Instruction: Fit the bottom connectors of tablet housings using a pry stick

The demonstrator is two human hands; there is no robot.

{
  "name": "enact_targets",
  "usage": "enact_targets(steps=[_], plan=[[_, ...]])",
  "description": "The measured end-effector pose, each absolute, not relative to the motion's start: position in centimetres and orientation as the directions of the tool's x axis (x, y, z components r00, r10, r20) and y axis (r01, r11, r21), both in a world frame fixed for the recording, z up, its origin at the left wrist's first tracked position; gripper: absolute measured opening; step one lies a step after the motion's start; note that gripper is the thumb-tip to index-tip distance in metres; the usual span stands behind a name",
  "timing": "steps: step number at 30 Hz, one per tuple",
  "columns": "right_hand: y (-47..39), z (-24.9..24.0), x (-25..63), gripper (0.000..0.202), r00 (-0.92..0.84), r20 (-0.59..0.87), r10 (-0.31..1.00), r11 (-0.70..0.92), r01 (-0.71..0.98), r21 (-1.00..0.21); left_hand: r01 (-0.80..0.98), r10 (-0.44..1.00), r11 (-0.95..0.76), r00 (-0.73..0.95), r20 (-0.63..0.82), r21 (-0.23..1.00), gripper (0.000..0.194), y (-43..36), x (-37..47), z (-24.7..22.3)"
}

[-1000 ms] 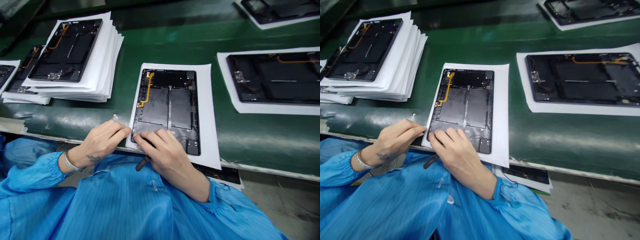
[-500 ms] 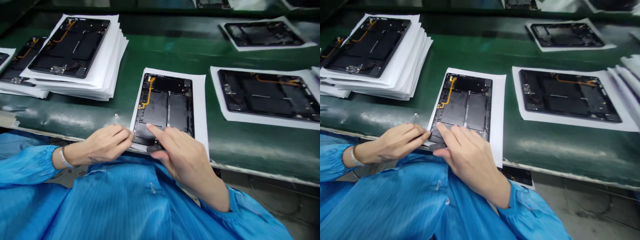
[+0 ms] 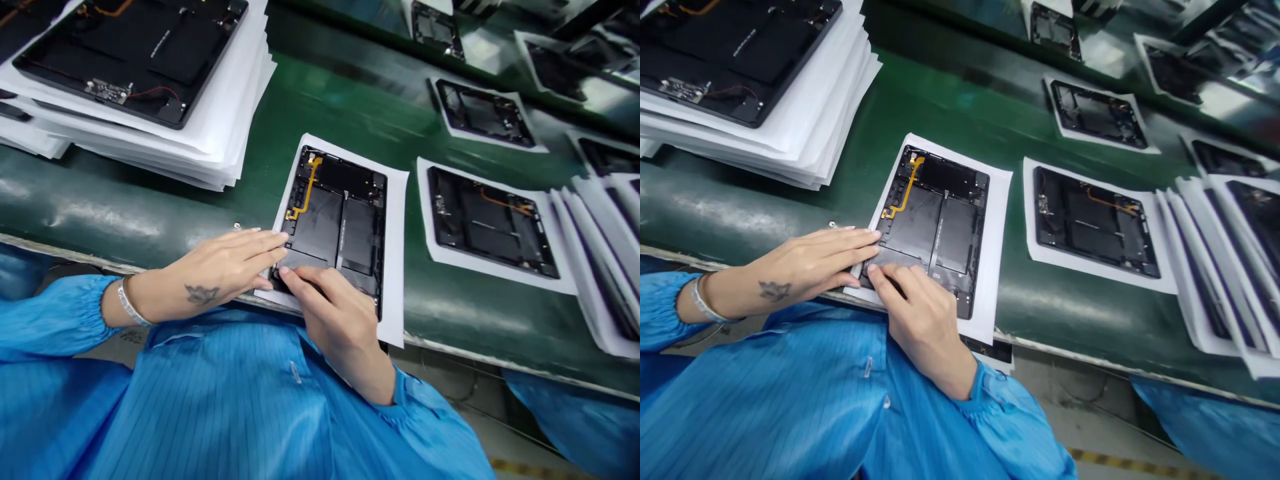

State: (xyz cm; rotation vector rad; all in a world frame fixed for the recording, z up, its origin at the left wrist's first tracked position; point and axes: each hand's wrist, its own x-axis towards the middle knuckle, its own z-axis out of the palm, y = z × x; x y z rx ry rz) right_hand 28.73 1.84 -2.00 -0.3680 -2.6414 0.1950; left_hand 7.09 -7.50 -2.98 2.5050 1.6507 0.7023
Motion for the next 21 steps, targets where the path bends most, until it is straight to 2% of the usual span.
enact_targets(steps=[5, 12, 18, 21], plan=[[1.7, -1.7, 28.7, 0.030, -0.880, 0.394, 0.266, 0.962, 0.218, -0.163, 0.853, 0.876, -0.430, 0.315, 0.366, 0.296, 0.038, -7.3, 7.2, -3.1], [2.3, 1.1, 27.6, 0.022, -0.960, 0.280, -0.023, 0.982, 0.030, 0.185, 0.854, 0.869, -0.446, 0.342, 0.357, 0.267, 0.040, -7.4, 7.1, -3.2], [2.6, 1.6, 27.8, 0.019, -0.969, 0.224, -0.105, 0.966, -0.046, 0.255, 0.842, 0.875, -0.436, 0.315, 0.369, 0.317, 0.038, -7.4, 7.1, -3.3], [2.4, 1.5, 27.8, 0.017, -0.967, 0.227, -0.112, 0.967, -0.054, 0.249, 0.856, 0.879, -0.430, 0.324, 0.350, 0.286, 0.038, -7.4, 7.1, -3.2]])
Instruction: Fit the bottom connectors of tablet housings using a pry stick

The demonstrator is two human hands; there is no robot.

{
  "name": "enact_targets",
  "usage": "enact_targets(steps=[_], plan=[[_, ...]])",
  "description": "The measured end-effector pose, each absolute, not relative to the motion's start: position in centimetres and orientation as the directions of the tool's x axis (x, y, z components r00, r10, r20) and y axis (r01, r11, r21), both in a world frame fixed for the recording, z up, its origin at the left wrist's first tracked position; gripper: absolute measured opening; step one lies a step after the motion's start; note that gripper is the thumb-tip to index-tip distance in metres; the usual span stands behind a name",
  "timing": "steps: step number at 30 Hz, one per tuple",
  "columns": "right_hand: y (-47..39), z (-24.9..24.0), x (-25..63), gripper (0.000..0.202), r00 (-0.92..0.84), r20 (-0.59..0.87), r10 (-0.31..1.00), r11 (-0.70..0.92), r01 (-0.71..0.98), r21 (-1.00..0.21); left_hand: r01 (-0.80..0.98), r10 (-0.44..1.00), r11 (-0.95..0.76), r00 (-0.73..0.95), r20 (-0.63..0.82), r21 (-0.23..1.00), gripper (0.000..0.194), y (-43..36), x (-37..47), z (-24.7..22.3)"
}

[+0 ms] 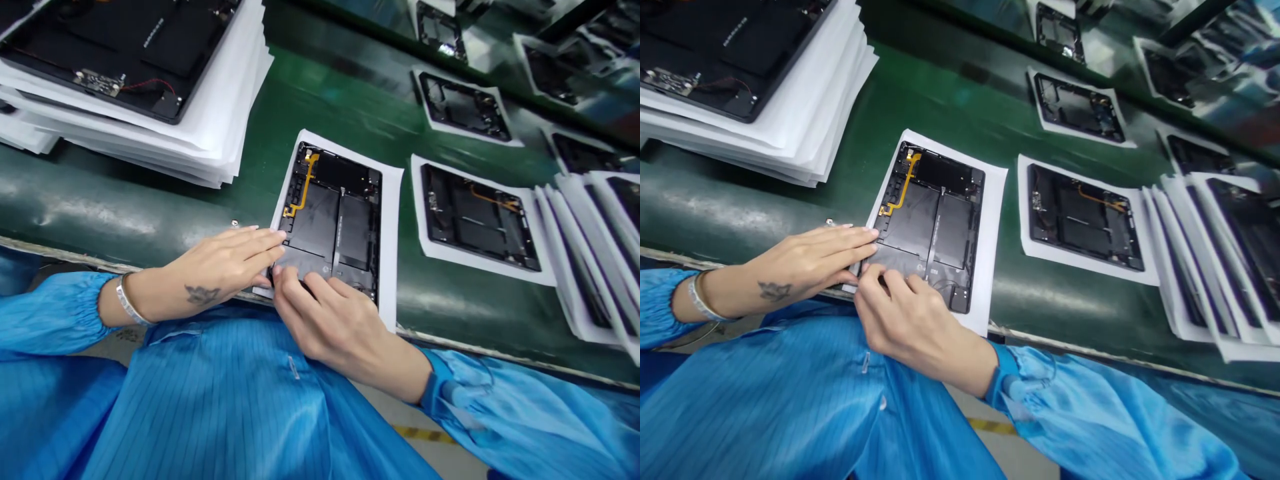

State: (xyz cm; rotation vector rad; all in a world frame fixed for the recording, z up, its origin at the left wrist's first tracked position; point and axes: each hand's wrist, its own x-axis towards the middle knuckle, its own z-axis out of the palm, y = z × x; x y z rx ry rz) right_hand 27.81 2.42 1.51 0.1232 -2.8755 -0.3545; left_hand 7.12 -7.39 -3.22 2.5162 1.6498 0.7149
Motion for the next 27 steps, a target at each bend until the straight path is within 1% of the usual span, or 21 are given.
enact_targets(steps=[4, 6, 8, 10, 11, 12, 13, 14, 15, 16, 17, 18, 20, 22, 23, 25, 27], plan=[[2.6, 1.4, 27.5, 0.020, -0.968, 0.218, -0.122, 0.968, -0.067, 0.241, 0.867, 0.866, -0.447, 0.358, 0.350, 0.219, 0.037, -7.3, 7.0, -3.1], [2.9, 1.2, 27.4, 0.022, -0.964, 0.239, -0.116, 0.968, -0.056, 0.246, 0.865, 0.862, -0.456, 0.369, 0.348, 0.211, 0.039, -7.3, 7.0, -3.2], [3.2, 0.8, 27.6, 0.022, -0.953, 0.289, -0.093, 0.970, -0.022, 0.241, 0.862, 0.866, -0.455, 0.370, 0.335, 0.224, 0.042, -7.3, 6.8, -3.1], [3.3, 0.3, 28.1, 0.020, -0.923, 0.384, -0.041, 0.979, 0.039, 0.199, 0.864, 0.869, -0.449, 0.361, 0.339, 0.229, 0.046, -7.5, 6.5, -2.8], [3.2, 0.0, 28.4, 0.024, -0.888, 0.461, 0.015, 0.985, 0.093, 0.147, 0.869, 0.868, -0.442, 0.351, 0.351, 0.224, 0.047, -7.6, 6.4, -2.6], [3.0, -0.1, 28.8, 0.031, -0.836, 0.540, 0.096, 0.987, 0.151, 0.057, 0.875, 0.867, -0.433, 0.338, 0.367, 0.216, 0.047, -7.8, 6.3, -2.5], [2.8, -0.3, 29.1, 0.037, -0.765, 0.611, 0.202, 0.977, 0.201, -0.072, 0.883, 0.865, -0.421, 0.323, 0.384, 0.208, 0.045, -8.0, 6.2, -2.3], [2.4, -0.4, 29.5, 0.039, -0.683, 0.658, 0.316, 0.949, 0.227, -0.219, 0.888, 0.863, -0.414, 0.311, 0.399, 0.203, 0.042, -8.2, 6.2, -2.2], [2.0, -0.4, 29.8, 0.036, -0.609, 0.674, 0.418, 0.907, 0.235, -0.350, 0.887, 0.858, -0.416, 0.311, 0.408, 0.200, 0.039, -8.4, 6.2, -2.1], [1.7, -0.4, 30.1, 0.031, -0.565, 0.661, 0.494, 0.864, 0.236, -0.444, 0.881, 0.852, -0.429, 0.322, 0.413, 0.197, 0.037, -8.5, 6.2, -2.1], [1.3, -0.5, 30.3, 0.032, -0.560, 0.635, 0.533, 0.835, 0.229, -0.500, 0.871, 0.842, -0.452, 0.344, 0.416, 0.192, 0.036, -8.6, 6.3, -2.1], [1.0, -0.6, 30.5, 0.038, -0.579, 0.614, 0.536, 0.825, 0.206, -0.526, 0.859, 0.827, -0.479, 0.373, 0.420, 0.181, 0.035, -8.7, 6.4, -2.2], [0.6, -1.1, 30.5, 0.047, -0.650, 0.591, 0.477, 0.832, 0.117, -0.543, 0.834, 0.794, -0.532, 0.434, 0.425, 0.143, 0.034, -8.8, 6.5, -2.4], [0.4, -2.1, 30.5, 0.042, -0.674, 0.623, 0.396, 0.842, -0.003, -0.539, 0.822, 0.771, -0.560, 0.472, 0.429, 0.103, 0.032, -8.7, 6.6, -2.5], [0.4, -2.6, 30.4, 0.036, -0.670, 0.649, 0.361, 0.855, -0.040, -0.517, 0.820, 0.763, -0.566, 0.480, 0.432, 0.089, 0.032, -8.7, 6.7, -2.6], [0.4, -3.6, 30.4, 0.029, -0.679, 0.669, 0.302, 0.893, -0.044, -0.448, 0.822, 0.759, -0.564, 0.477, 0.443, 0.080, 0.030, -8.6, 6.8, -2.6], [0.5, -4.4, 30.5, 0.035, -0.714, 0.654, 0.251, 0.922, -0.030, -0.386, 0.826, 0.756, -0.559, 0.468, 0.457, 0.079, 0.029, -8.6, 6.9, -2.6]])
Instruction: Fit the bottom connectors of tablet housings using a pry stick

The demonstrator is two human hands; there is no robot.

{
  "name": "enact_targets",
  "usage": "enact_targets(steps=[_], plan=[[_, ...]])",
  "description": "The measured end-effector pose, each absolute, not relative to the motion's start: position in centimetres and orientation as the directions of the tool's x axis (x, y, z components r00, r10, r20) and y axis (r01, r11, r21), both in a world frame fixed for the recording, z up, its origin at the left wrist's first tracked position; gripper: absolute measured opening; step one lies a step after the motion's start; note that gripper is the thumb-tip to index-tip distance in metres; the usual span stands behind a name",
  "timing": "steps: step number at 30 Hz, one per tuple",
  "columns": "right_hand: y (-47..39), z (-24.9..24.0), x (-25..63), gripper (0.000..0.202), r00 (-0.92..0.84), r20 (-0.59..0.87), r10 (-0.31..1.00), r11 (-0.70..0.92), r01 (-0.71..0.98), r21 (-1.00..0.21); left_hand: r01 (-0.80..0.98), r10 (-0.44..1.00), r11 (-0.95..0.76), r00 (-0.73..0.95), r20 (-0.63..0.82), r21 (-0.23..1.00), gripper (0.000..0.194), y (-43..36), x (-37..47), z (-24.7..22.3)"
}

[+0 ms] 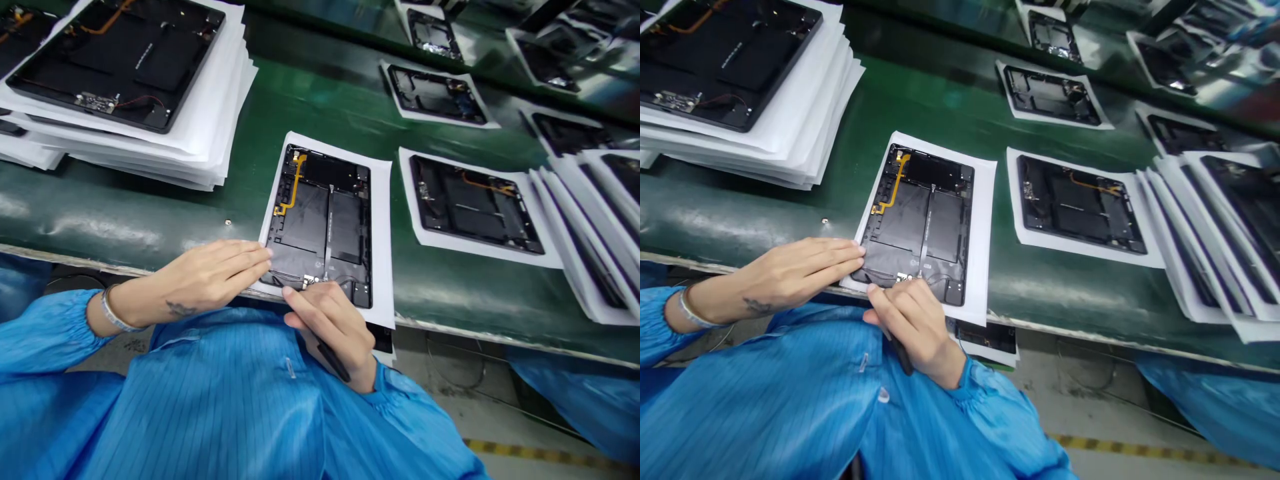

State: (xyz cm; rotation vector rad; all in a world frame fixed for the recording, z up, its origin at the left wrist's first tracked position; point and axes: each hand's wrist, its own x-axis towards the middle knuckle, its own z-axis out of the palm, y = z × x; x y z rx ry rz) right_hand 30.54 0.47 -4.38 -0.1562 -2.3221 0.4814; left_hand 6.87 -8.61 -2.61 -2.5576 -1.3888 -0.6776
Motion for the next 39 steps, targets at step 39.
enact_targets(steps=[39], plan=[[2.3, -1.1, 29.9, 0.013, -0.780, 0.414, 0.470, 0.706, 0.050, -0.706, 0.842, 0.771, -0.539, 0.500, 0.394, -0.014, 0.034, -8.6, 6.6, -1.5]])
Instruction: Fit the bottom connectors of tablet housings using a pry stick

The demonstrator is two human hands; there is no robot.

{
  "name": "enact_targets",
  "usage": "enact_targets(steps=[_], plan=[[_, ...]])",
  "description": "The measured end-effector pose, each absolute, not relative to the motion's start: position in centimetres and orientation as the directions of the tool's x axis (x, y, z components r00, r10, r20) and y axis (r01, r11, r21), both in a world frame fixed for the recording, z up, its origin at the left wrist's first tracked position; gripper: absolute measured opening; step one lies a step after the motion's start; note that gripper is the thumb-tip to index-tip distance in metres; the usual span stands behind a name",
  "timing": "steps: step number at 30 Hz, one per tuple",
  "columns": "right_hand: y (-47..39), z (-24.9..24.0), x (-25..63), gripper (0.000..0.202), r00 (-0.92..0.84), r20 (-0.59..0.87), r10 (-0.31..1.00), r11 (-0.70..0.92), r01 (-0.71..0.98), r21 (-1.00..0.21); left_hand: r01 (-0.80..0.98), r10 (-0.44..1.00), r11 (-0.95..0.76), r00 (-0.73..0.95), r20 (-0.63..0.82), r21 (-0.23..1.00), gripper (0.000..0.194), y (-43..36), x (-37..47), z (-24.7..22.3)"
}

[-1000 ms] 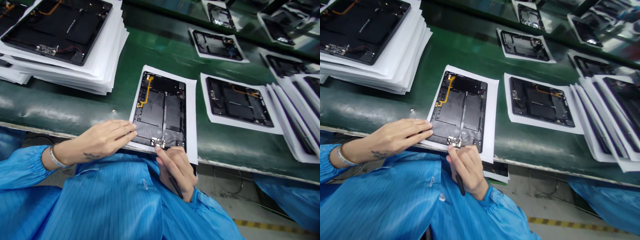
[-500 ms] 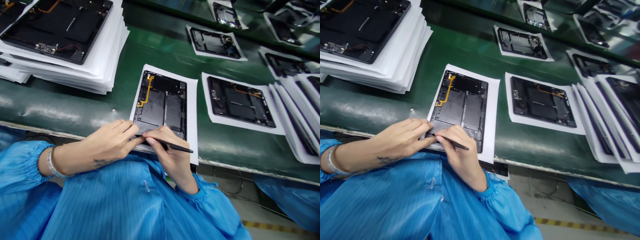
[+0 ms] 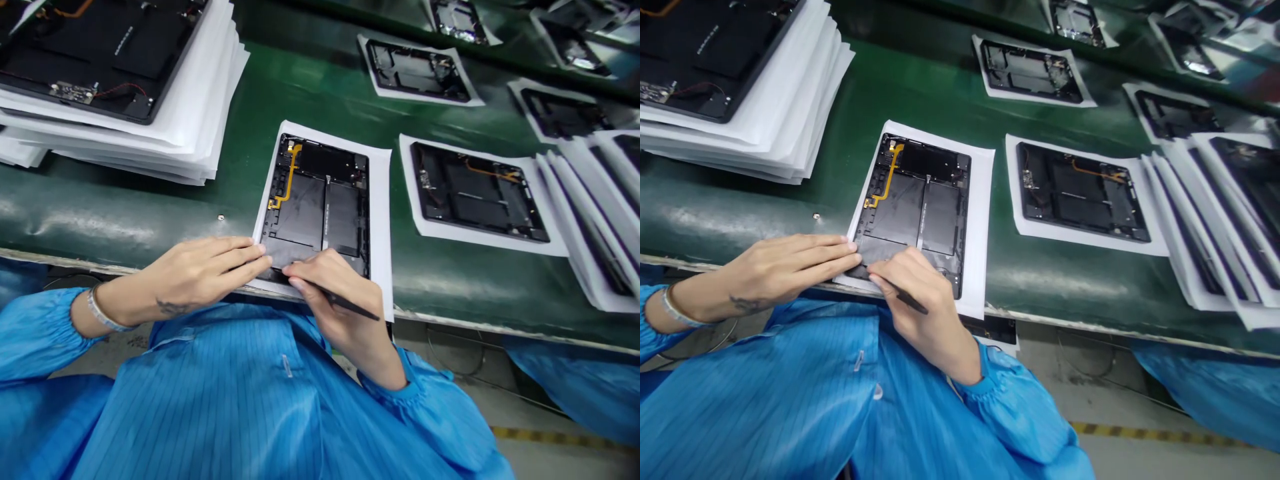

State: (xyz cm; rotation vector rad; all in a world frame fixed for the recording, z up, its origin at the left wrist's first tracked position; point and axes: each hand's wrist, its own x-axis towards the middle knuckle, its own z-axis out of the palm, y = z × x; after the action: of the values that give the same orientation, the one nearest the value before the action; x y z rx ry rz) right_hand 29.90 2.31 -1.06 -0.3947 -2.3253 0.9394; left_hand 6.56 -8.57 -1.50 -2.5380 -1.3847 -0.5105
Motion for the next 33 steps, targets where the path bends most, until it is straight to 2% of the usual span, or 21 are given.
enact_targets(steps=[4, 7, 11, 15, 17, 18, 20, 22, 25, 27, 28, 33], plan=[[2.6, -0.3, 31.7, 0.015, -0.759, 0.397, 0.516, 0.720, 0.134, -0.681, 0.826, 0.734, -0.541, 0.556, 0.389, -0.160, 0.030, -8.1, 7.8, -0.7], [2.5, -0.2, 32.1, 0.016, -0.753, 0.407, 0.518, 0.737, 0.150, -0.659, 0.806, 0.705, -0.548, 0.589, 0.394, -0.223, 0.027, -7.7, 8.5, -0.4], [2.1, -0.3, 32.1, 0.016, -0.742, 0.423, 0.521, 0.745, 0.152, -0.650, 0.791, 0.691, -0.561, 0.610, 0.387, -0.245, 0.030, -7.6, 8.9, -0.6], [1.9, -0.5, 32.5, 0.017, -0.813, 0.380, 0.441, 0.804, 0.170, -0.570, 0.801, 0.696, -0.561, 0.593, 0.405, -0.208, 0.029, -7.9, 9.0, -0.8], [1.8, -0.5, 32.7, 0.019, -0.846, 0.363, 0.390, 0.839, 0.165, -0.518, 0.819, 0.730, -0.563, 0.556, 0.398, -0.112, 0.030, -7.9, 8.7, -0.9], [1.8, -0.6, 32.7, 0.019, -0.852, 0.364, 0.377, 0.847, 0.157, -0.508, 0.832, 0.762, -0.554, 0.518, 0.389, -0.021, 0.031, -7.7, 8.4, -0.9], [1.8, -0.7, 32.8, 0.019, -0.844, 0.391, 0.367, 0.848, 0.131, -0.513, 0.848, 0.854, -0.477, 0.386, 0.348, 0.230, 0.037, -6.9, 7.7, -0.8], [1.8, -0.8, 32.7, 0.020, -0.834, 0.425, 0.353, 0.855, 0.103, -0.508, 0.808, 0.936, -0.327, 0.207, 0.283, 0.490, 0.044, -5.6, 7.0, -0.4], [1.9, -0.9, 32.7, 0.025, -0.857, 0.428, 0.286, 0.900, 0.087, -0.428, 0.645, 0.990, -0.134, 0.056, 0.128, 0.752, 0.055, -3.0, 6.3, 0.6], [2.1, -1.1, 32.7, 0.025, -0.868, 0.419, 0.268, 0.903, 0.074, -0.424, 0.522, 0.997, -0.062, 0.076, 0.026, 0.851, 0.055, -1.6, 6.2, 1.3], [2.1, -1.2, 32.7, 0.024, -0.855, 0.431, 0.289, 0.885, 0.068, -0.460, 0.473, 0.996, -0.019, 0.082, -0.022, 0.881, 0.055, -1.0, 6.2, 1.5], [2.4, -2.4, 32.5, 0.019, -0.621, 0.549, 0.560, 0.715, 0.027, -0.698, 0.226, 0.959, 0.283, -0.096, -0.268, 0.932, 0.065, 0.5, 6.2, 1.8]])
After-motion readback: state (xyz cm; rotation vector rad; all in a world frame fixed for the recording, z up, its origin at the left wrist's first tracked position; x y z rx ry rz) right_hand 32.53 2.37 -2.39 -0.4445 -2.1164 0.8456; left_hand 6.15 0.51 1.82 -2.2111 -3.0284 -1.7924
